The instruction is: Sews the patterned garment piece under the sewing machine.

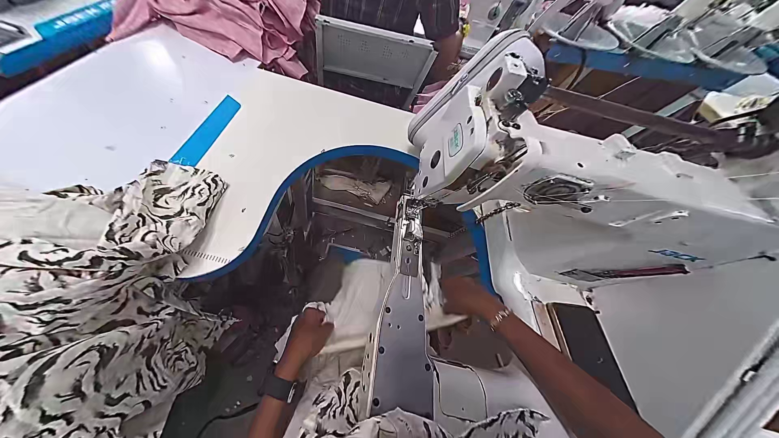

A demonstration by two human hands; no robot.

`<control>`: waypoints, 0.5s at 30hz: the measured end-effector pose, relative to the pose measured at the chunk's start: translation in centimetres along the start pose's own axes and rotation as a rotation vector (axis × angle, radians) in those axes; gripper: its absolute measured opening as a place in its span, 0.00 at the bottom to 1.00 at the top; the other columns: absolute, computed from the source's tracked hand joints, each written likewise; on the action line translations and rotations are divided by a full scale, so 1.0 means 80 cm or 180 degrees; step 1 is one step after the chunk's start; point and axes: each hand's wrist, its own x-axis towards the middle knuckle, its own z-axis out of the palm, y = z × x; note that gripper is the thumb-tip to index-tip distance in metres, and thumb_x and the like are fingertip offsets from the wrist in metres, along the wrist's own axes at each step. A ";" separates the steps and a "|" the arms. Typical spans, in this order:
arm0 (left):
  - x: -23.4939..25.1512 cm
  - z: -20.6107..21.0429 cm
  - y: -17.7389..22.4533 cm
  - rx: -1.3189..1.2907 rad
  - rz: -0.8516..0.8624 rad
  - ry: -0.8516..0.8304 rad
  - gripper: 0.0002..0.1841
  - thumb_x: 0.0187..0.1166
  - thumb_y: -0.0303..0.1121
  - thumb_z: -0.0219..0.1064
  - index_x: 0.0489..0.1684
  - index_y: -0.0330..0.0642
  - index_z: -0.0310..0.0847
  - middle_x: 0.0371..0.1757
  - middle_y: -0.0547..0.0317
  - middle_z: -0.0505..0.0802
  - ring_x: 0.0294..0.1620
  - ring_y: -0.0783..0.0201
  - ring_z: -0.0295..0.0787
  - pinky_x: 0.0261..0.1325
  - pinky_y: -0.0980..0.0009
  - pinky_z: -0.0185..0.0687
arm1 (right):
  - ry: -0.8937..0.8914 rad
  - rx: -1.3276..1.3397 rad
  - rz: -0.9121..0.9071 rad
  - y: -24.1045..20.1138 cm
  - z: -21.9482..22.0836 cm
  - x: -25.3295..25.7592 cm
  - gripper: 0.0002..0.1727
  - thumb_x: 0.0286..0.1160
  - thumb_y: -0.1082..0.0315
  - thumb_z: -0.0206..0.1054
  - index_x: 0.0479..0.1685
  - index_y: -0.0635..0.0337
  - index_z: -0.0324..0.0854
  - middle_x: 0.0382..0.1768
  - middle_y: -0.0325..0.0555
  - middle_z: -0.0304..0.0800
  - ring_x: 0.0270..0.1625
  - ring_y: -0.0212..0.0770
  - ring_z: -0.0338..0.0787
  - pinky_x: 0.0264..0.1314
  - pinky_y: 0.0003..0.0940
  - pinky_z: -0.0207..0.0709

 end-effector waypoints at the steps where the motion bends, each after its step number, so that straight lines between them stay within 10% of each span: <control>1: 0.009 0.008 -0.008 0.0245 -0.0039 -0.0483 0.16 0.81 0.33 0.68 0.43 0.22 0.84 0.44 0.30 0.88 0.50 0.38 0.86 0.60 0.39 0.75 | -0.0096 -0.0045 0.0083 0.005 0.012 -0.021 0.25 0.76 0.59 0.72 0.59 0.75 0.81 0.64 0.75 0.83 0.71 0.73 0.80 0.68 0.72 0.71; 4: 0.018 -0.015 0.038 0.0023 0.0552 -0.0419 0.15 0.85 0.31 0.63 0.44 0.21 0.84 0.41 0.32 0.89 0.46 0.42 0.87 0.57 0.43 0.79 | 0.1394 0.1377 -0.0330 -0.008 0.013 -0.083 0.20 0.74 0.69 0.70 0.59 0.75 0.78 0.47 0.70 0.87 0.54 0.66 0.88 0.58 0.64 0.76; 6: -0.004 -0.038 0.108 -0.1107 0.1274 -0.0228 0.14 0.90 0.30 0.56 0.53 0.30 0.87 0.36 0.55 0.90 0.35 0.69 0.84 0.45 0.67 0.82 | 0.2681 0.2157 -0.1165 -0.051 0.027 -0.105 0.25 0.68 0.69 0.72 0.65 0.70 0.78 0.36 0.58 0.89 0.36 0.52 0.89 0.40 0.51 0.82; 8: -0.052 -0.044 0.156 -0.1996 0.1512 -0.1273 0.21 0.92 0.33 0.45 0.76 0.35 0.74 0.41 0.65 0.92 0.36 0.79 0.87 0.44 0.79 0.85 | 0.3570 0.1792 -0.2025 -0.082 0.058 -0.122 0.22 0.68 0.70 0.70 0.63 0.72 0.84 0.33 0.54 0.92 0.30 0.47 0.91 0.32 0.41 0.85; 10: -0.070 -0.037 0.167 -0.2241 0.1567 -0.2123 0.23 0.90 0.32 0.40 0.83 0.41 0.58 0.33 0.68 0.92 0.28 0.75 0.91 0.35 0.78 0.90 | 0.4323 0.0904 -0.2545 -0.081 0.074 -0.114 0.09 0.68 0.73 0.64 0.39 0.66 0.89 0.24 0.51 0.86 0.18 0.43 0.84 0.16 0.33 0.74; 12: -0.051 -0.033 0.164 -0.2224 0.1928 -0.1429 0.27 0.87 0.25 0.46 0.88 0.35 0.56 0.30 0.63 0.95 0.24 0.72 0.92 0.31 0.76 0.90 | 0.4457 0.0590 -0.2673 -0.077 0.080 -0.104 0.07 0.66 0.74 0.61 0.28 0.59 0.85 0.22 0.47 0.82 0.15 0.39 0.79 0.13 0.28 0.69; 15: 0.009 -0.004 0.181 -0.1305 0.2274 0.0792 0.20 0.76 0.25 0.70 0.67 0.35 0.78 0.45 0.55 0.92 0.42 0.65 0.91 0.48 0.65 0.90 | 0.4396 0.0870 -0.2458 -0.086 0.080 -0.103 0.09 0.64 0.75 0.61 0.35 0.65 0.87 0.25 0.50 0.88 0.17 0.42 0.84 0.13 0.32 0.72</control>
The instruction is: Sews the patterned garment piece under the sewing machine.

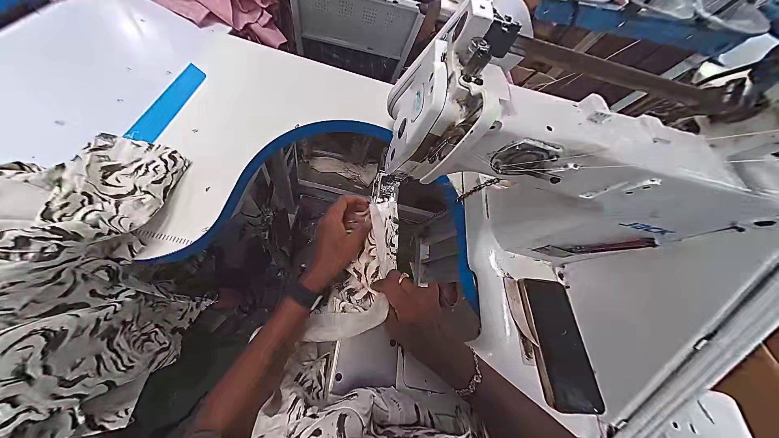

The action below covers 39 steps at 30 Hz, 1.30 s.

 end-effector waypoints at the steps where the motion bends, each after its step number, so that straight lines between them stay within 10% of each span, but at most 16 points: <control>1: 0.005 0.016 -0.003 0.0358 0.0095 0.0151 0.22 0.73 0.28 0.72 0.66 0.33 0.77 0.51 0.47 0.91 0.49 0.57 0.91 0.54 0.57 0.88 | -0.0027 -0.0104 0.0333 0.004 -0.005 0.004 0.12 0.67 0.72 0.63 0.43 0.70 0.88 0.28 0.53 0.91 0.19 0.45 0.88 0.16 0.37 0.77; 3: -0.003 0.034 0.004 0.0850 0.0089 0.0224 0.26 0.75 0.40 0.74 0.68 0.32 0.78 0.56 0.39 0.90 0.56 0.47 0.89 0.61 0.48 0.83 | -0.0473 -0.0290 0.1545 0.038 -0.031 0.023 0.22 0.75 0.65 0.69 0.60 0.76 0.84 0.36 0.64 0.93 0.32 0.60 0.94 0.34 0.56 0.86; 5: -0.013 0.034 0.007 0.1106 0.0071 0.0103 0.31 0.78 0.45 0.72 0.76 0.35 0.76 0.60 0.39 0.91 0.60 0.42 0.89 0.65 0.44 0.80 | -0.0857 -0.0262 0.2432 0.081 -0.050 0.041 0.19 0.80 0.64 0.69 0.51 0.78 0.85 0.40 0.72 0.90 0.47 0.70 0.90 0.53 0.68 0.77; 8: 0.003 0.034 0.012 0.1122 0.0100 0.0122 0.48 0.66 0.48 0.82 0.86 0.35 0.64 0.68 0.33 0.84 0.68 0.35 0.81 0.68 0.39 0.77 | -0.0469 -0.0446 0.1672 0.072 -0.042 0.057 0.15 0.77 0.68 0.67 0.39 0.76 0.89 0.34 0.67 0.91 0.40 0.65 0.93 0.45 0.61 0.82; 10: 0.004 0.037 0.011 0.1203 0.0348 0.0344 0.46 0.54 0.48 0.89 0.72 0.31 0.76 0.65 0.31 0.83 0.65 0.32 0.80 0.62 0.40 0.79 | -0.0117 -0.0415 0.1130 0.054 -0.022 0.058 0.11 0.74 0.71 0.67 0.39 0.72 0.91 0.33 0.63 0.92 0.34 0.59 0.94 0.36 0.51 0.86; 12: -0.007 0.038 0.005 0.1368 0.0653 0.0336 0.31 0.62 0.51 0.83 0.57 0.36 0.88 0.64 0.33 0.84 0.63 0.34 0.80 0.61 0.42 0.79 | 0.0126 -0.0282 0.0755 0.061 -0.007 0.048 0.10 0.71 0.72 0.67 0.38 0.69 0.92 0.35 0.60 0.94 0.34 0.51 0.95 0.34 0.39 0.86; 15: -0.025 0.035 -0.002 0.1735 0.1021 0.0145 0.17 0.85 0.37 0.60 0.62 0.43 0.90 0.78 0.37 0.81 0.80 0.32 0.73 0.75 0.37 0.70 | 0.0204 0.0090 0.0538 0.085 -0.007 0.038 0.10 0.72 0.70 0.68 0.36 0.66 0.93 0.48 0.59 0.97 0.48 0.47 0.98 0.47 0.32 0.88; 17: -0.026 0.031 0.000 0.1899 0.1055 -0.0031 0.21 0.82 0.26 0.57 0.70 0.42 0.86 0.81 0.46 0.82 0.85 0.36 0.70 0.80 0.33 0.62 | 0.0115 0.0188 0.0404 0.094 -0.009 0.038 0.10 0.73 0.69 0.67 0.34 0.64 0.93 0.55 0.57 0.96 0.44 0.44 0.98 0.43 0.32 0.87; 21: -0.006 0.025 -0.006 0.2241 0.1371 -0.0112 0.17 0.86 0.34 0.55 0.64 0.37 0.84 0.79 0.50 0.84 0.90 0.40 0.63 0.84 0.23 0.39 | -0.0291 0.0155 0.0240 0.090 -0.006 0.040 0.11 0.70 0.70 0.61 0.28 0.65 0.87 0.59 0.56 0.95 0.30 0.43 0.94 0.27 0.36 0.81; 25: 0.000 0.029 -0.005 0.2507 0.1745 0.0260 0.11 0.80 0.24 0.61 0.48 0.38 0.92 0.73 0.48 0.89 0.82 0.38 0.75 0.77 0.21 0.52 | -0.0580 -0.0180 0.0117 0.080 -0.010 0.043 0.09 0.63 0.70 0.61 0.23 0.64 0.83 0.63 0.57 0.93 0.25 0.47 0.93 0.18 0.41 0.77; 29: -0.003 0.030 -0.006 0.2166 0.1632 0.0087 0.12 0.81 0.23 0.59 0.48 0.31 0.91 0.66 0.41 0.91 0.72 0.41 0.86 0.72 0.46 0.80 | -0.0848 -0.0547 0.0084 0.062 -0.017 0.044 0.08 0.60 0.70 0.63 0.23 0.65 0.85 0.67 0.56 0.91 0.25 0.48 0.93 0.16 0.41 0.76; 39: -0.010 0.032 -0.004 0.1500 0.1471 0.0080 0.18 0.77 0.26 0.64 0.63 0.24 0.82 0.69 0.35 0.89 0.71 0.40 0.87 0.70 0.56 0.83 | -0.0858 -0.0019 0.0656 0.047 -0.016 0.063 0.08 0.58 0.68 0.65 0.23 0.65 0.79 0.67 0.69 0.86 0.24 0.44 0.90 0.18 0.36 0.74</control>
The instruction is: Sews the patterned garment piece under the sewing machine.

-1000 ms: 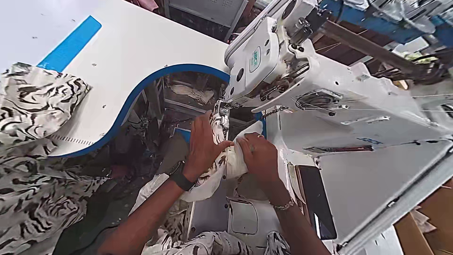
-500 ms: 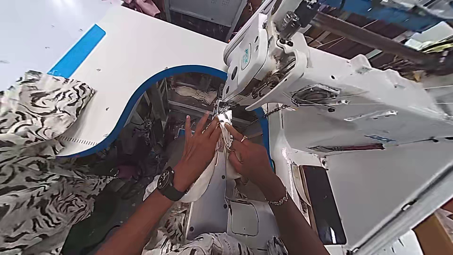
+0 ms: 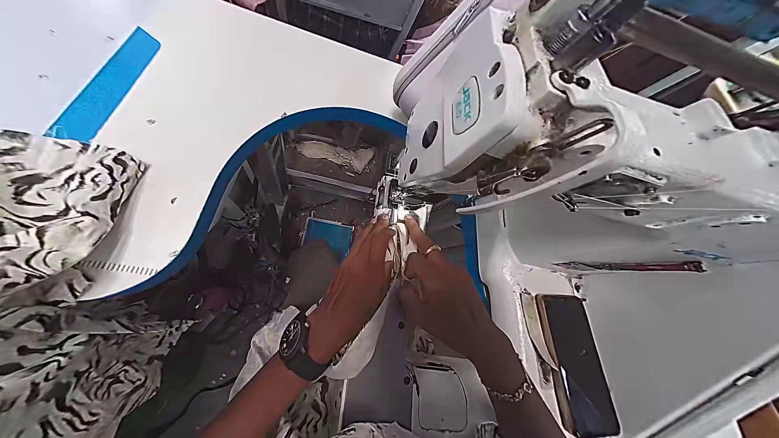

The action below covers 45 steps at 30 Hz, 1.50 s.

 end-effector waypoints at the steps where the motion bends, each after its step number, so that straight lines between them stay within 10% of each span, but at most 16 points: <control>1: 0.001 -0.001 0.001 -0.0049 -0.0017 0.0032 0.18 0.77 0.25 0.64 0.64 0.25 0.81 0.68 0.34 0.89 0.70 0.39 0.88 0.70 0.55 0.84 | -0.0101 0.0323 0.0119 0.000 0.000 0.008 0.08 0.61 0.67 0.65 0.25 0.65 0.79 0.70 0.70 0.83 0.32 0.43 0.92 0.26 0.35 0.78; 5: 0.005 0.003 -0.002 -0.0172 0.0026 0.0025 0.14 0.76 0.19 0.60 0.56 0.31 0.86 0.67 0.33 0.89 0.71 0.36 0.86 0.70 0.52 0.83 | -0.0103 0.1025 0.0366 0.003 0.015 0.015 0.11 0.70 0.66 0.63 0.32 0.66 0.82 0.76 0.68 0.77 0.46 0.32 0.90 0.44 0.24 0.80; 9: 0.003 0.004 0.001 -0.0176 -0.0026 0.0090 0.14 0.78 0.20 0.59 0.57 0.34 0.87 0.71 0.33 0.87 0.74 0.38 0.85 0.74 0.55 0.81 | 0.0275 0.0922 0.0416 -0.004 0.017 0.002 0.11 0.67 0.67 0.65 0.36 0.67 0.85 0.61 0.59 0.89 0.27 0.22 0.79 0.28 0.15 0.72; 18: 0.000 0.005 0.001 -0.0025 -0.0063 -0.0020 0.15 0.81 0.26 0.60 0.61 0.31 0.84 0.71 0.37 0.88 0.74 0.41 0.85 0.72 0.59 0.82 | -0.0181 -0.0123 0.0009 -0.002 0.001 -0.023 0.08 0.57 0.65 0.65 0.19 0.59 0.78 0.76 0.58 0.83 0.19 0.38 0.85 0.13 0.34 0.67; 26: 0.000 0.000 0.004 -0.0159 -0.0050 0.0010 0.15 0.76 0.17 0.59 0.57 0.31 0.84 0.69 0.34 0.88 0.74 0.39 0.84 0.72 0.57 0.82 | -0.0012 0.2231 0.0561 0.010 0.021 0.010 0.13 0.68 0.65 0.70 0.23 0.63 0.77 0.75 0.60 0.77 0.33 0.10 0.74 0.33 0.08 0.66; 40: 0.017 0.013 -0.001 -0.0132 -0.0101 0.0177 0.11 0.79 0.19 0.58 0.51 0.31 0.84 0.69 0.35 0.89 0.73 0.40 0.85 0.72 0.59 0.82 | 0.0594 0.1104 0.0455 -0.012 0.027 0.005 0.09 0.69 0.65 0.69 0.30 0.63 0.82 0.73 0.62 0.83 0.43 0.20 0.87 0.43 0.12 0.76; 45: 0.031 0.019 -0.010 -0.0422 -0.0271 0.0175 0.11 0.74 0.19 0.63 0.51 0.26 0.82 0.69 0.31 0.87 0.70 0.37 0.86 0.66 0.50 0.84 | 0.1097 -0.0143 0.0462 -0.036 0.035 0.015 0.12 0.76 0.67 0.62 0.36 0.65 0.88 0.43 0.58 0.89 0.38 0.40 0.89 0.34 0.25 0.80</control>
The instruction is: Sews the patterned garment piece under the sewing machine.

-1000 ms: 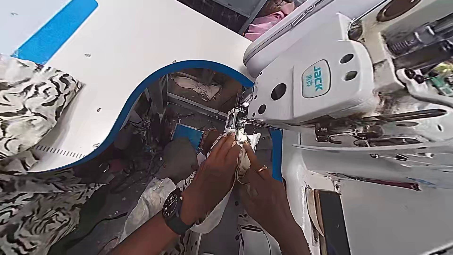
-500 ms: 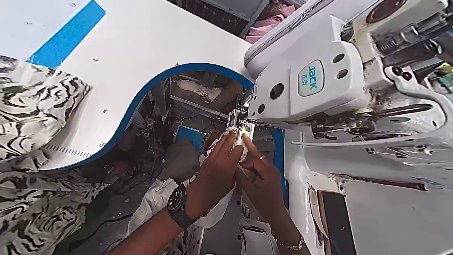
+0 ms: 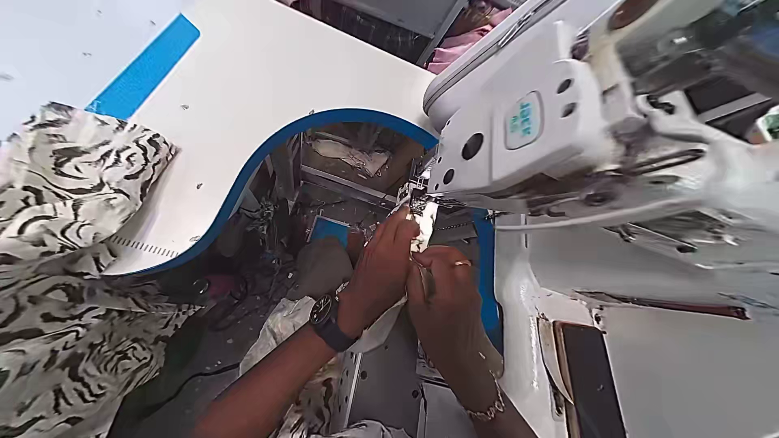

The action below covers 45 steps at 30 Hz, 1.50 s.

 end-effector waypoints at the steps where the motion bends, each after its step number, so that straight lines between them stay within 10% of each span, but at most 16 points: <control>1: 0.003 0.001 0.001 0.0023 -0.0049 0.0011 0.10 0.75 0.19 0.63 0.51 0.27 0.81 0.67 0.32 0.87 0.69 0.37 0.86 0.64 0.49 0.84 | 0.0068 -0.0209 -0.0070 -0.002 -0.002 0.001 0.13 0.77 0.68 0.61 0.37 0.66 0.90 0.36 0.56 0.90 0.33 0.43 0.90 0.29 0.29 0.80; 7: -0.058 -0.090 0.060 -0.0178 -0.1248 -0.1309 0.19 0.84 0.39 0.66 0.58 0.28 0.82 0.39 0.40 0.91 0.43 0.44 0.90 0.53 0.45 0.81 | -0.1361 -0.0564 0.0815 0.025 -0.087 -0.066 0.10 0.66 0.68 0.75 0.31 0.70 0.89 0.24 0.60 0.88 0.29 0.62 0.90 0.30 0.62 0.77; 10: -0.108 -0.084 0.060 0.0153 -0.0449 -0.0725 0.09 0.78 0.29 0.66 0.36 0.30 0.86 0.30 0.43 0.90 0.30 0.48 0.91 0.35 0.54 0.85 | -0.2506 0.0693 0.1309 0.105 -0.105 -0.101 0.09 0.66 0.61 0.75 0.29 0.57 0.90 0.26 0.35 0.90 0.32 0.29 0.88 0.40 0.34 0.83; 12: -0.116 -0.071 0.050 0.0244 -0.0028 -0.0271 0.11 0.79 0.28 0.62 0.32 0.32 0.87 0.28 0.47 0.89 0.29 0.53 0.90 0.33 0.60 0.84 | -0.2325 0.0818 0.0301 0.087 -0.122 -0.093 0.15 0.67 0.56 0.72 0.23 0.58 0.88 0.23 0.36 0.88 0.31 0.28 0.88 0.39 0.32 0.81; 15: -0.114 -0.047 0.038 0.0314 0.0292 0.0054 0.14 0.82 0.29 0.57 0.29 0.34 0.86 0.26 0.49 0.88 0.29 0.54 0.89 0.34 0.62 0.84 | -0.1789 -0.0381 -0.1238 -0.029 -0.148 -0.071 0.20 0.71 0.55 0.65 0.14 0.58 0.82 0.11 0.44 0.78 0.14 0.46 0.83 0.13 0.43 0.72; 22: -0.122 -0.070 0.047 0.0105 -0.0196 -0.0433 0.11 0.76 0.36 0.65 0.30 0.36 0.83 0.11 0.56 0.80 0.11 0.56 0.81 0.16 0.60 0.74 | -0.1831 -0.0814 -0.0072 -0.078 -0.145 -0.063 0.18 0.77 0.62 0.63 0.21 0.64 0.82 0.10 0.47 0.77 0.14 0.48 0.83 0.14 0.43 0.71; 29: -0.102 -0.044 0.022 -0.0053 0.0511 0.0233 0.14 0.80 0.34 0.59 0.24 0.41 0.82 0.21 0.57 0.85 0.23 0.61 0.84 0.26 0.70 0.79 | -0.2848 -0.1264 0.0078 -0.082 -0.124 -0.038 0.16 0.73 0.60 0.69 0.27 0.65 0.86 0.15 0.54 0.83 0.21 0.59 0.89 0.21 0.55 0.77; 33: -0.099 -0.046 0.035 0.0188 0.0065 -0.0005 0.11 0.78 0.34 0.59 0.29 0.39 0.80 0.09 0.61 0.76 0.08 0.63 0.75 0.11 0.68 0.68 | -0.2751 -0.1125 -0.0281 -0.074 -0.131 -0.030 0.16 0.72 0.58 0.68 0.22 0.61 0.84 0.10 0.49 0.79 0.16 0.54 0.86 0.16 0.49 0.71; 39: -0.107 -0.053 0.029 -0.0095 0.0159 -0.0129 0.12 0.80 0.33 0.58 0.31 0.38 0.84 0.17 0.57 0.84 0.18 0.58 0.85 0.20 0.63 0.78 | -0.2443 -0.1464 -0.0505 -0.059 -0.104 -0.023 0.10 0.68 0.62 0.67 0.27 0.58 0.86 0.07 0.46 0.75 0.13 0.54 0.84 0.15 0.48 0.71; 45: -0.089 -0.058 -0.005 -0.1236 -0.0272 -0.0421 0.14 0.88 0.33 0.56 0.42 0.30 0.83 0.26 0.54 0.86 0.25 0.68 0.82 0.33 0.70 0.80 | -0.3156 -0.0887 0.0054 -0.039 -0.094 0.001 0.15 0.80 0.62 0.62 0.40 0.66 0.87 0.27 0.60 0.89 0.39 0.66 0.92 0.43 0.64 0.77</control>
